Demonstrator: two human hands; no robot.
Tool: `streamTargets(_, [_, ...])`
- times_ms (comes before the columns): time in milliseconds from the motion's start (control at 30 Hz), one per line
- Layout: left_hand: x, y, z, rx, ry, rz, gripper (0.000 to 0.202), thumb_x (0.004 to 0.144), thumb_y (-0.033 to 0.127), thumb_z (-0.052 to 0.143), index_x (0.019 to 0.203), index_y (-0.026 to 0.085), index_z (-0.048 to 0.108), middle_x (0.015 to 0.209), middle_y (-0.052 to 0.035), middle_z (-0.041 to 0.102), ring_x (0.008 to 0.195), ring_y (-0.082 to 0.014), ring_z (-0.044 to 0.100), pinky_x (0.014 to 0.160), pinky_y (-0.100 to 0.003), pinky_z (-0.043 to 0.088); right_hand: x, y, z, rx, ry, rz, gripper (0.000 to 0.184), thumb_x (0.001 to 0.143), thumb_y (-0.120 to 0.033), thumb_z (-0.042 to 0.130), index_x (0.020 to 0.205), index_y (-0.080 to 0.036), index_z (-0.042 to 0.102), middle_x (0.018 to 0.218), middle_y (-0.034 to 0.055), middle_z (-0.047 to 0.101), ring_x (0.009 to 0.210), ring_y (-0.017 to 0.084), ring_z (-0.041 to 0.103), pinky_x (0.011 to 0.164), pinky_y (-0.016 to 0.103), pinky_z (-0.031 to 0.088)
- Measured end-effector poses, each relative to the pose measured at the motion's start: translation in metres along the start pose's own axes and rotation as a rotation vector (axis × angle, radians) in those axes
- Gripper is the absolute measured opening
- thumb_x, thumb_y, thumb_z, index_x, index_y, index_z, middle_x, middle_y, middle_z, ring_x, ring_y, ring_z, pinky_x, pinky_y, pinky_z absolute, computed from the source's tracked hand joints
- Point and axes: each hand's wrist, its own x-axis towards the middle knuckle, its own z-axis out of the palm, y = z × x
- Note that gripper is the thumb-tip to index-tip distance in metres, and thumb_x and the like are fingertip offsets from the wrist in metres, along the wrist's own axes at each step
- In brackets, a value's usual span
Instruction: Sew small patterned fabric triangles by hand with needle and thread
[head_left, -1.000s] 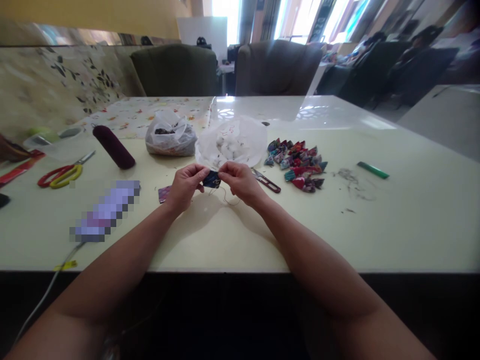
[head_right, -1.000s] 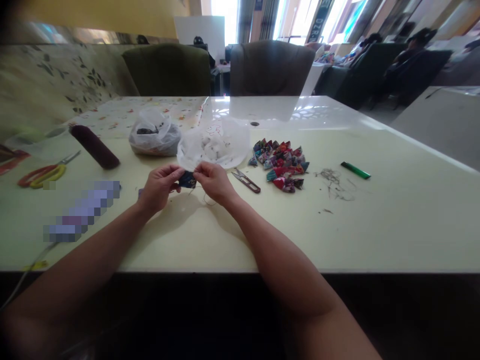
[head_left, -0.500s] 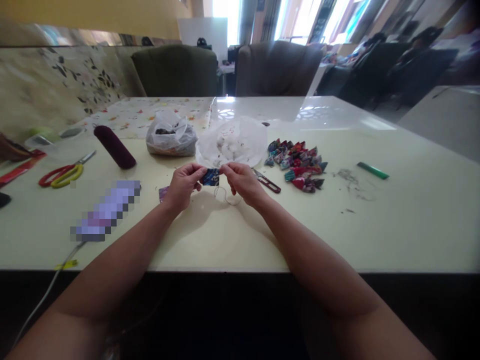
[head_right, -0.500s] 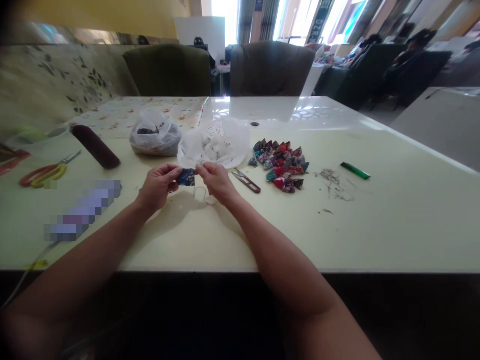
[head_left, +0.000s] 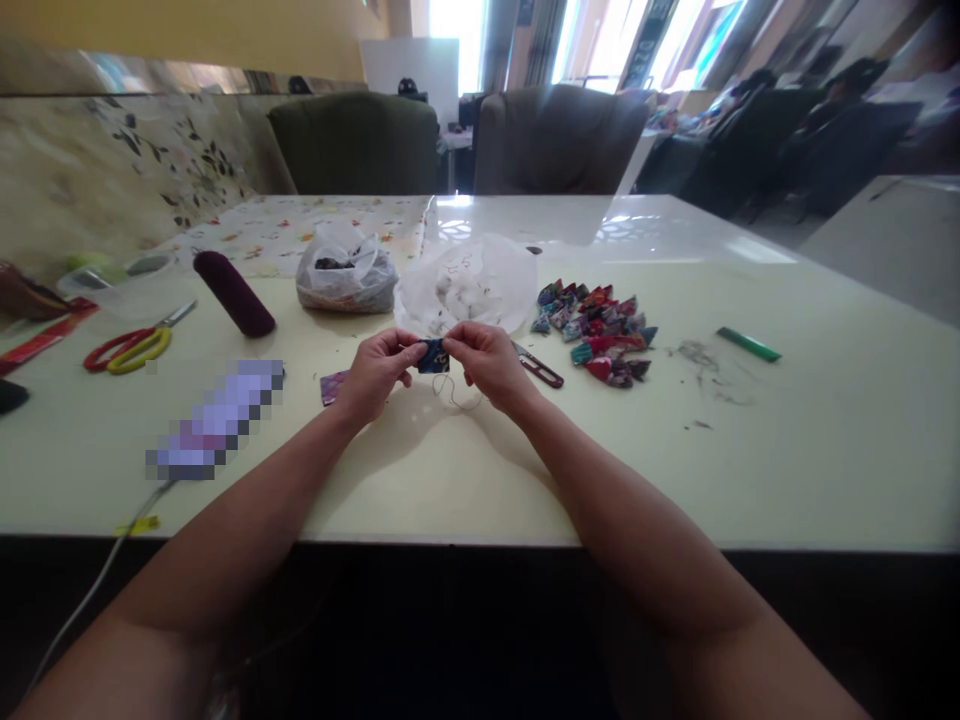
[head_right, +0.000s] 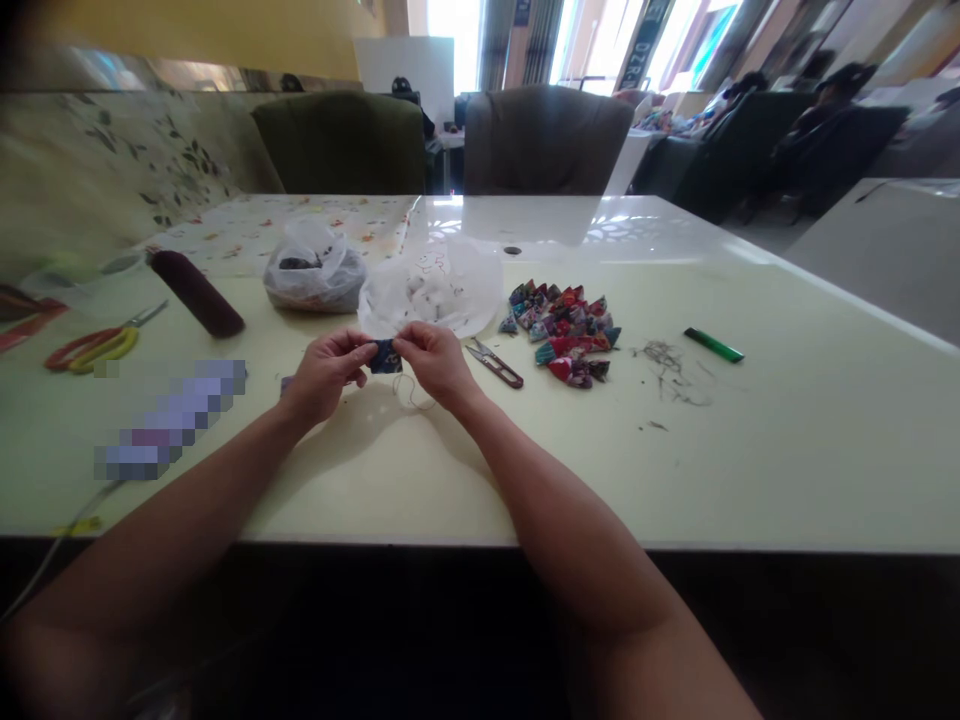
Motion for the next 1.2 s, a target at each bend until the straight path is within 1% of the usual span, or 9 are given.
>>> streamTargets(233, [-0.002, 0.000, 0.002, -0.019, 0.015, 0.090, 0.025, 0.066, 0.031, 0.084, 0.074, 0.016, 0.065, 0.066, 0.0019, 0.062, 0.052, -0.0073, 0.052, 0.044, -0.019, 0.043, 0.000, 0.004, 0.003, 0.071, -0.001, 0.063, 0.016, 0.083, -0.034, 0.062, 0.079, -0.018, 0.062, 0.061, -0.0048, 0.048, 0.048, 0.007, 0.036, 0.043, 0.022, 0.029])
streamTargets(333, [-0.002, 0.001, 0.002, -0.052, 0.019, 0.117, 0.028, 0.067, 0.033, 0.084, 0.075, 0.017, 0.063, 0.068, 0.0029, 0.060, 0.056, -0.0080, 0.054, 0.043, -0.018, 0.045, -0.001, 0.002, 0.003, 0.024, 0.013, -0.004, 0.016, 0.085, -0.034, 0.060, 0.079, -0.019, 0.060, 0.062, -0.0042, 0.049, 0.052, 0.008, 0.040, 0.047, 0.022, 0.032])
streamTargets(433, [-0.003, 0.002, 0.002, -0.060, -0.038, 0.031, 0.036, 0.065, 0.038, 0.087, 0.084, 0.018, 0.065, 0.074, 0.0015, 0.063, 0.063, -0.0115, 0.059, 0.042, -0.019, 0.050, -0.002, -0.003, 0.002, -0.104, 0.015, -0.114, 0.015, 0.086, -0.030, 0.059, 0.077, -0.018, 0.060, 0.066, -0.0020, 0.054, 0.063, 0.011, 0.047, 0.059, 0.024, 0.039])
streamTargets(533, [-0.005, 0.002, 0.003, -0.067, -0.092, -0.074, 0.044, 0.061, 0.040, 0.091, 0.090, 0.017, 0.066, 0.078, -0.0002, 0.067, 0.067, -0.0142, 0.064, 0.044, -0.021, 0.053, -0.004, -0.008, 0.003, -0.219, -0.029, -0.147, 0.014, 0.086, -0.026, 0.058, 0.076, -0.018, 0.060, 0.069, -0.0004, 0.059, 0.068, 0.012, 0.051, 0.066, 0.026, 0.040])
streamTargets(667, [-0.006, 0.003, 0.005, -0.131, -0.059, -0.056, 0.041, 0.060, 0.039, 0.091, 0.080, 0.016, 0.064, 0.074, 0.0002, 0.069, 0.068, -0.0127, 0.067, 0.063, -0.026, 0.061, -0.007, -0.012, 0.005, -0.190, -0.044, -0.112, 0.018, 0.091, -0.035, 0.056, 0.081, -0.019, 0.056, 0.066, -0.0029, 0.053, 0.063, 0.012, 0.047, 0.062, 0.025, 0.037])
streamTargets(733, [-0.005, 0.002, 0.005, -0.151, -0.034, -0.006, 0.038, 0.062, 0.036, 0.091, 0.081, 0.016, 0.065, 0.075, 0.0009, 0.070, 0.071, -0.0115, 0.068, 0.075, -0.029, 0.062, -0.008, -0.015, 0.003, -0.165, -0.012, -0.094, 0.019, 0.094, -0.037, 0.051, 0.086, -0.021, 0.053, 0.065, -0.0043, 0.047, 0.062, 0.012, 0.044, 0.062, 0.025, 0.037])
streamTargets(800, [-0.005, 0.002, 0.005, -0.142, -0.016, 0.028, 0.036, 0.063, 0.033, 0.090, 0.084, 0.016, 0.067, 0.077, 0.0010, 0.071, 0.073, -0.0113, 0.069, 0.081, -0.030, 0.061, -0.009, -0.019, 0.002, -0.194, 0.013, -0.119, 0.016, 0.095, -0.033, 0.049, 0.085, -0.022, 0.052, 0.066, -0.0040, 0.046, 0.064, 0.013, 0.044, 0.064, 0.025, 0.036])
streamTargets(933, [-0.005, 0.002, 0.005, -0.036, 0.022, 0.065, 0.031, 0.065, 0.034, 0.087, 0.086, 0.017, 0.071, 0.077, -0.0010, 0.072, 0.074, -0.0150, 0.071, 0.073, -0.029, 0.059, -0.010, -0.025, 0.000, -0.316, 0.009, -0.204, 0.013, 0.092, -0.027, 0.051, 0.080, -0.020, 0.053, 0.068, -0.0024, 0.051, 0.066, 0.013, 0.045, 0.066, 0.025, 0.036])
streamTargets(1200, [-0.008, 0.006, 0.004, 0.131, 0.085, 0.157, 0.020, 0.069, 0.031, 0.083, 0.084, 0.020, 0.074, 0.078, -0.0029, 0.071, 0.076, -0.0181, 0.070, 0.055, -0.023, 0.049, -0.012, -0.029, 0.000, -0.395, -0.013, -0.233, 0.015, 0.091, -0.026, 0.051, 0.080, -0.019, 0.059, 0.069, -0.0006, 0.057, 0.064, 0.013, 0.047, 0.065, 0.026, 0.035])
